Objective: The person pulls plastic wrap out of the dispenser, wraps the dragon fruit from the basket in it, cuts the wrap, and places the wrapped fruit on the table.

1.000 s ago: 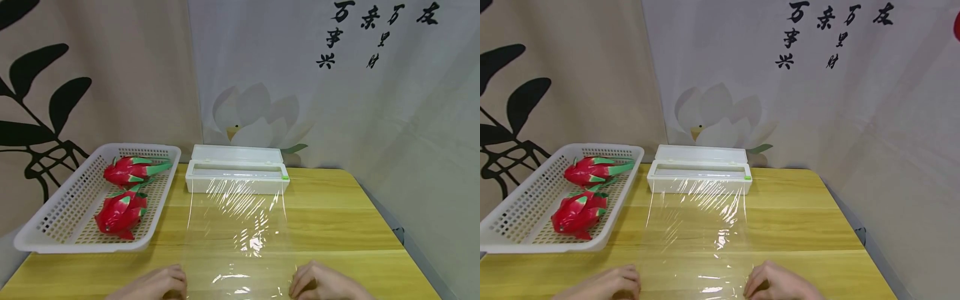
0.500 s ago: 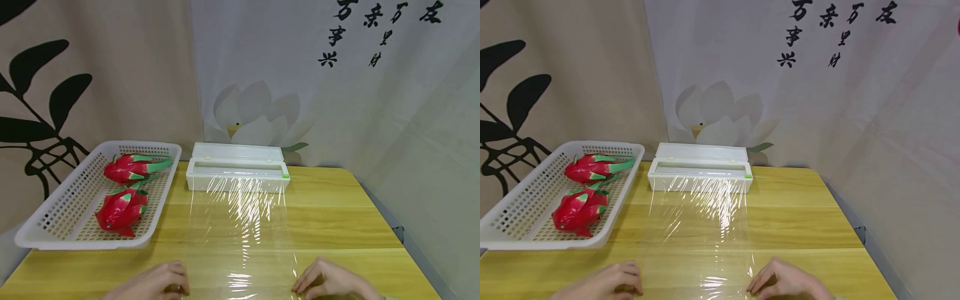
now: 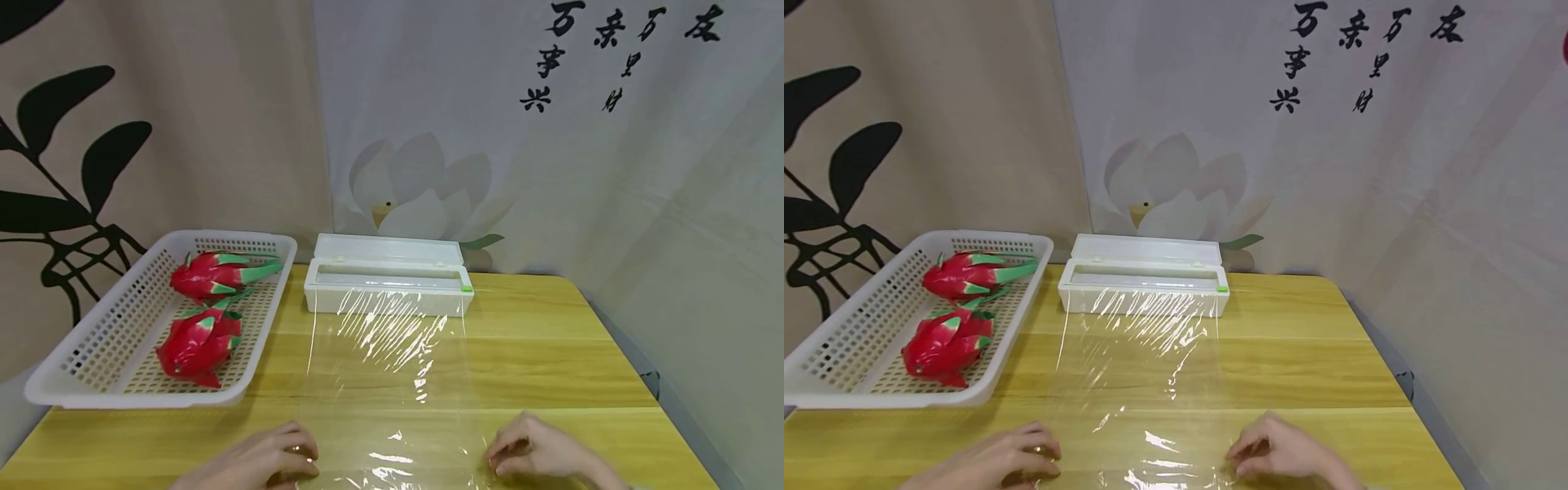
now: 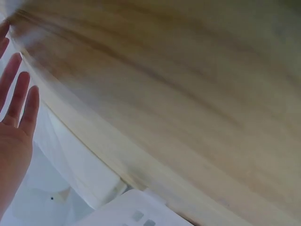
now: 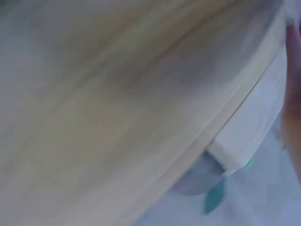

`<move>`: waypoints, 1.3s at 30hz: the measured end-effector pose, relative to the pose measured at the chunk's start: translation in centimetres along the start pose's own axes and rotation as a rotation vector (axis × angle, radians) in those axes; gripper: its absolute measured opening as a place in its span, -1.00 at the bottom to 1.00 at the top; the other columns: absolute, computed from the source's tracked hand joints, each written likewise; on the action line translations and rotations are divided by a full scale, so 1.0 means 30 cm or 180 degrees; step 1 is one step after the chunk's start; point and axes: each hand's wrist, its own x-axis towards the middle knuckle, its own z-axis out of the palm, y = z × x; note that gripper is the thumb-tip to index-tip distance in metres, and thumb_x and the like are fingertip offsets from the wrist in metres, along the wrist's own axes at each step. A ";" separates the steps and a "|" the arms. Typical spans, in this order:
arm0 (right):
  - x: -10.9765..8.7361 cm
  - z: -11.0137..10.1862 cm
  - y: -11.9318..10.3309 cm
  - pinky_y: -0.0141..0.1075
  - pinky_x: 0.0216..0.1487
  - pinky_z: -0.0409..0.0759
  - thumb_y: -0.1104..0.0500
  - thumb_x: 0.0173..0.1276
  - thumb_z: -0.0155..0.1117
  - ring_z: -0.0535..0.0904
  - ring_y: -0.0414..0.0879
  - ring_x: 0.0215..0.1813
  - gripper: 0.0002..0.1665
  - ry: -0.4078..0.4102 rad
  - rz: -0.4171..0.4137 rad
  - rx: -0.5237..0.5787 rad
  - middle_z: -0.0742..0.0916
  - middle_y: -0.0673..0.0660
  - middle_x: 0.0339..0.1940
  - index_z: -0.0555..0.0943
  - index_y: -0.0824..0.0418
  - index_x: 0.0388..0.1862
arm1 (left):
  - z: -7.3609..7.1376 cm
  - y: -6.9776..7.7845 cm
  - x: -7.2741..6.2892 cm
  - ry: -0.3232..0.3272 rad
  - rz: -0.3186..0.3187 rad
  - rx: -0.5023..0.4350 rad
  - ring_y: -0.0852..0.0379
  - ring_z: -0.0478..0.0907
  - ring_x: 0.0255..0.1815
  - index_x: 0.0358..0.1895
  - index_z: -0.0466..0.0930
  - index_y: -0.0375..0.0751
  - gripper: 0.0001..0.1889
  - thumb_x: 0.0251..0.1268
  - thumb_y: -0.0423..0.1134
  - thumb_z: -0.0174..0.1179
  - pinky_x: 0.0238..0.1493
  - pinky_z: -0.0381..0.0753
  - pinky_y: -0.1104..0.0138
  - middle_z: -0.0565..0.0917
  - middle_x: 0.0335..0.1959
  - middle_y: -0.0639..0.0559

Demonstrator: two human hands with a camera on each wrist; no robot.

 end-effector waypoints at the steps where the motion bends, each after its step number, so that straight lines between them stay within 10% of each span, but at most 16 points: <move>1: 0.010 0.006 -0.011 -0.38 -0.14 0.69 0.16 0.25 0.32 0.66 -0.25 -0.11 -0.69 0.0148 -0.0040 -0.0554 0.76 0.06 -0.12 0.66 0.18 -0.02 | 0.005 0.000 0.000 0.0133 0.0077 0.0139 0.32 0.43 0.00 -0.09 0.65 0.21 -0.82 0.26 -0.02 0.22 -0.09 0.51 0.57 0.57 -0.06 0.30; 6: 0.043 0.052 -0.044 -0.21 0.24 0.54 -0.29 0.19 0.21 0.45 -0.02 0.30 -0.26 0.0370 0.0124 -0.2564 0.52 0.03 0.34 0.46 0.00 0.29 | 0.024 0.010 -0.003 0.0468 0.0030 0.0728 0.22 0.38 0.11 -0.09 0.64 0.29 -0.72 0.19 0.21 0.18 -0.06 0.61 0.33 0.54 0.07 0.22; 11: 0.031 0.083 -0.040 -0.43 0.56 -0.44 -0.37 0.20 0.09 -0.07 0.01 0.59 -0.15 0.0226 0.0201 -0.2867 0.41 0.17 0.43 0.40 0.07 0.36 | 0.034 0.017 -0.017 0.0475 -0.0114 0.1189 0.07 0.35 0.21 0.06 0.56 0.34 -0.52 0.10 0.38 0.12 0.21 0.41 0.24 0.49 0.23 0.10; 16: 0.014 0.095 -0.039 -0.42 0.40 -0.78 -0.42 0.18 0.07 -0.47 -0.15 0.59 -0.13 0.0353 0.0339 -0.2812 0.37 0.25 0.44 0.38 0.00 0.37 | 0.038 0.017 -0.036 0.0289 -0.0261 0.1465 -0.03 -0.02 0.53 0.30 0.40 0.22 -0.31 0.13 0.43 0.03 0.55 -0.56 0.24 0.35 0.41 -0.05; 20: 0.008 0.098 -0.045 0.19 0.51 -0.42 -0.43 0.15 0.09 -0.52 -0.17 0.57 -0.15 0.0401 0.0569 -0.2514 0.30 0.29 0.47 0.36 -0.09 0.38 | 0.041 0.015 -0.053 0.0171 -0.0424 0.1504 0.02 -0.51 0.59 0.40 0.27 0.15 -0.21 0.14 0.43 0.00 0.41 -0.85 0.23 0.27 0.45 -0.17; 23: 0.005 0.096 -0.055 0.56 0.13 0.15 -0.41 0.15 0.13 -0.38 -0.03 0.60 -0.15 0.0353 0.0835 -0.2190 0.26 0.28 0.50 0.33 -0.15 0.40 | 0.040 0.012 -0.064 0.0044 -0.0549 0.1475 0.10 -0.65 0.55 0.41 0.25 0.16 -0.21 0.15 0.45 -0.05 0.35 -0.90 0.28 0.26 0.45 -0.14; 26: 0.004 0.093 -0.062 0.56 -0.04 0.27 -0.39 0.16 0.15 -0.08 0.30 0.55 -0.16 0.0248 0.1108 -0.1909 0.21 0.25 0.52 0.28 -0.23 0.42 | 0.027 0.018 -0.071 -0.0130 -0.0733 0.1191 0.20 -0.63 0.54 0.42 0.23 0.17 -0.24 0.20 0.44 -0.10 0.40 -0.74 0.17 0.22 0.48 -0.08; 30: 0.005 0.089 -0.063 0.58 -0.04 0.25 -0.38 0.18 0.15 0.12 0.49 0.43 -0.17 0.0164 0.1286 -0.1704 0.17 0.23 0.55 0.25 -0.26 0.43 | -0.056 0.046 -0.041 -0.0491 -0.1117 0.0303 -0.11 -0.03 0.56 0.42 0.21 0.22 -0.24 0.17 0.43 -0.04 0.29 0.07 -0.40 0.24 0.48 -0.07; 33: 0.005 0.086 -0.063 0.57 -0.05 0.26 -0.37 0.17 0.17 0.14 0.50 0.41 -0.17 0.0169 0.1268 -0.1721 0.17 0.24 0.54 0.27 -0.25 0.42 | -0.164 0.080 0.002 -0.0665 -0.1583 -0.0252 -0.29 0.34 0.34 0.42 0.17 0.33 -0.25 0.13 0.40 0.04 0.03 0.44 -0.34 0.27 0.46 -0.01; 39: 0.011 0.083 -0.067 0.56 -0.07 0.28 -0.39 0.15 0.17 0.15 0.51 0.40 -0.16 0.0184 0.1223 -0.1745 0.19 0.24 0.53 0.29 -0.24 0.41 | -0.369 0.065 0.046 0.0071 -0.1889 0.0352 -0.16 0.50 0.21 0.31 0.40 0.12 -0.31 0.13 0.34 0.13 0.01 0.59 -0.13 0.52 0.27 -0.04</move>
